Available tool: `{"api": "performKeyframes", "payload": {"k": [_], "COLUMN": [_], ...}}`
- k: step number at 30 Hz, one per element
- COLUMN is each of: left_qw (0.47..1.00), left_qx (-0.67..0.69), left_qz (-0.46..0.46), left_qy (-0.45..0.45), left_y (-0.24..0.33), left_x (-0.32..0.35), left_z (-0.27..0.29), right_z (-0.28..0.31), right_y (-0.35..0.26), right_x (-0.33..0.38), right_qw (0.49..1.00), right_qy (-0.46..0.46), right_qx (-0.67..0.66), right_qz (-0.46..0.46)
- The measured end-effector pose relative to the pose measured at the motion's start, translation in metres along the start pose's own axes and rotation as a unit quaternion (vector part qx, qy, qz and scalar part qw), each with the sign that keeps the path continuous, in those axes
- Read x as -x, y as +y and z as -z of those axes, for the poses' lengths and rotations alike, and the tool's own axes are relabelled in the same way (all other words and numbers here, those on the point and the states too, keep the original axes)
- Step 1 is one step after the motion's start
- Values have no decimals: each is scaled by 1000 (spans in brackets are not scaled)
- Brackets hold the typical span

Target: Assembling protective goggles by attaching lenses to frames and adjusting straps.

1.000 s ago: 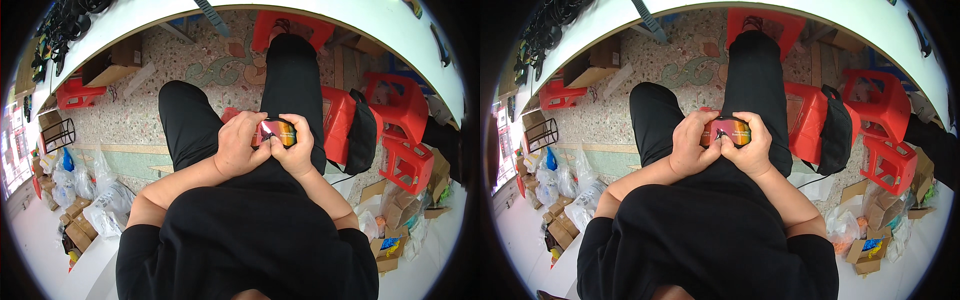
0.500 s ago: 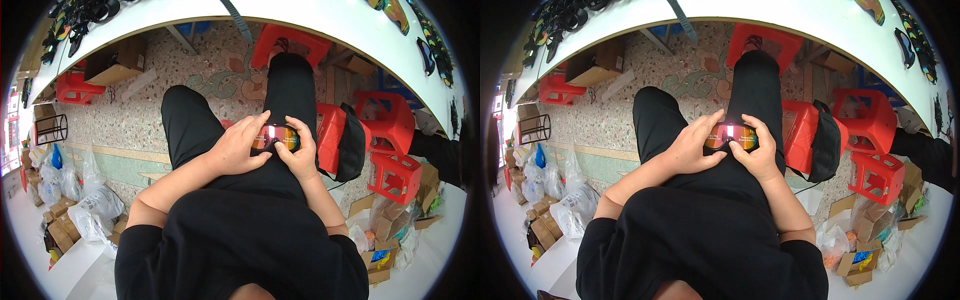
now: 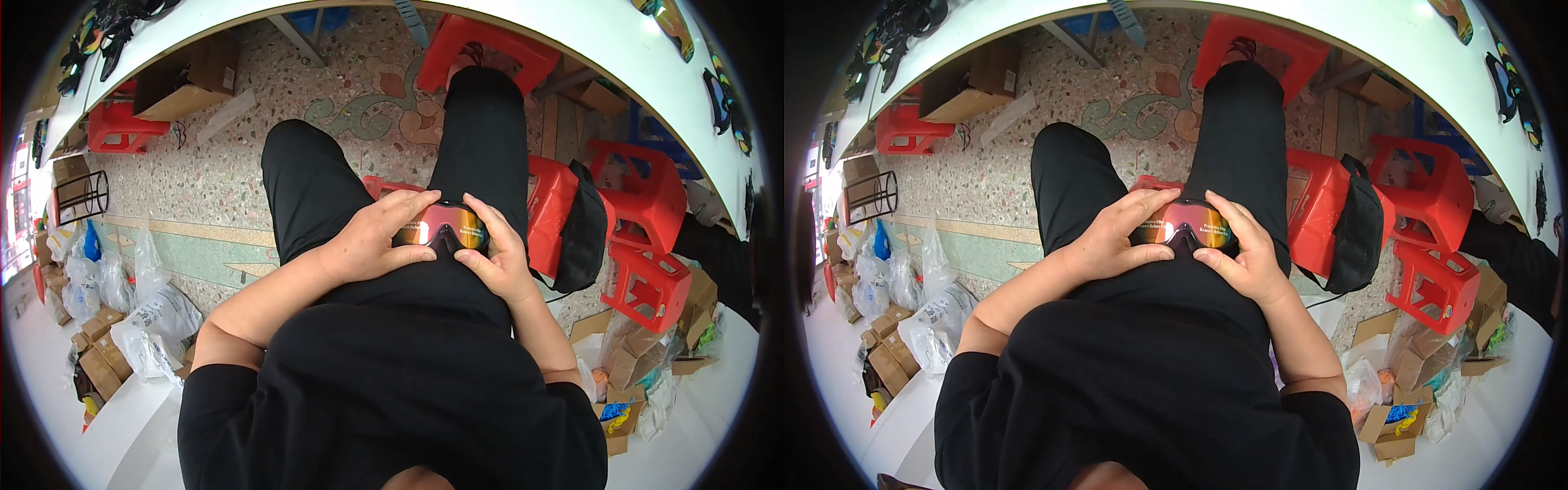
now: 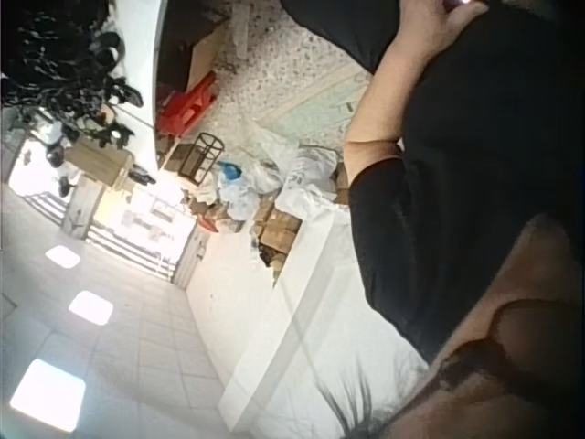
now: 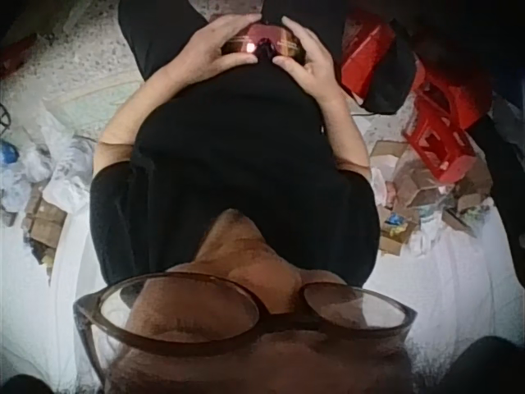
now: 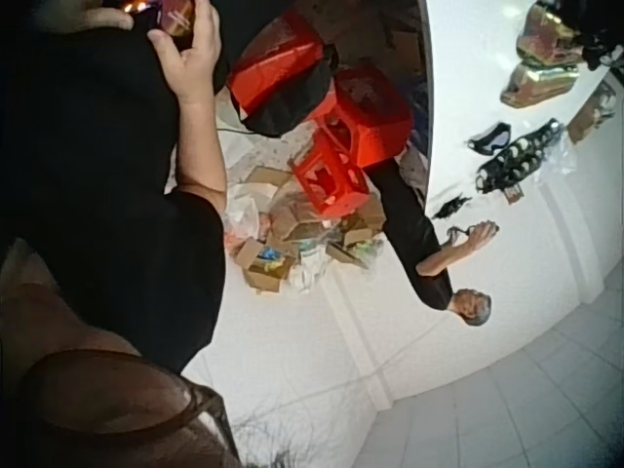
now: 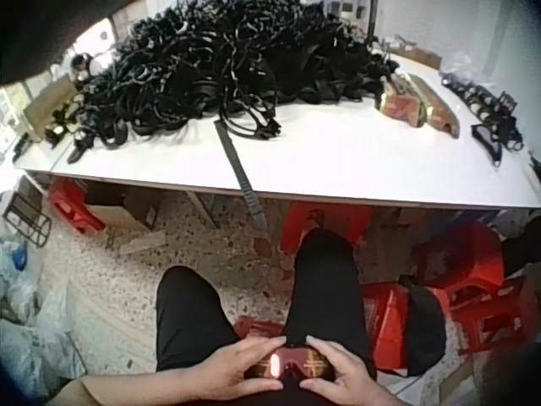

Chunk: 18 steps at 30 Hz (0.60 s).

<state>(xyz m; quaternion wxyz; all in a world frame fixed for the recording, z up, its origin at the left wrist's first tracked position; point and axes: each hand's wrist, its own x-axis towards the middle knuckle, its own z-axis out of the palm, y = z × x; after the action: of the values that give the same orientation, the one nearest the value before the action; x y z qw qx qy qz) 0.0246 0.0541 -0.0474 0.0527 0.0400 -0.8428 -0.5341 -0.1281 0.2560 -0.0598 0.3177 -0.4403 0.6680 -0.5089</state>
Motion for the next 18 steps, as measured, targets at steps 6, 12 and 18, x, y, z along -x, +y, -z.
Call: {"api": "performKeyframes", "payload": {"k": [6,12,18], "left_qw": [996,972,966], "left_qx": [-51,-146,-160], "left_qz": [-11,-50,-48], "left_qy": [69,178,198], "left_y": [8,5,4], "left_x": [-13,-24,-25], "left_z": [-10,-27,-32], "right_z": [-19,-30,-31], "right_y": [-2,6,11], "right_x": [-9,-23,-26], "right_qw": [994,981,979], "right_qy": [108,184,194], "right_qx": [-13,63,55], "right_qz": [-33,20,19]}}
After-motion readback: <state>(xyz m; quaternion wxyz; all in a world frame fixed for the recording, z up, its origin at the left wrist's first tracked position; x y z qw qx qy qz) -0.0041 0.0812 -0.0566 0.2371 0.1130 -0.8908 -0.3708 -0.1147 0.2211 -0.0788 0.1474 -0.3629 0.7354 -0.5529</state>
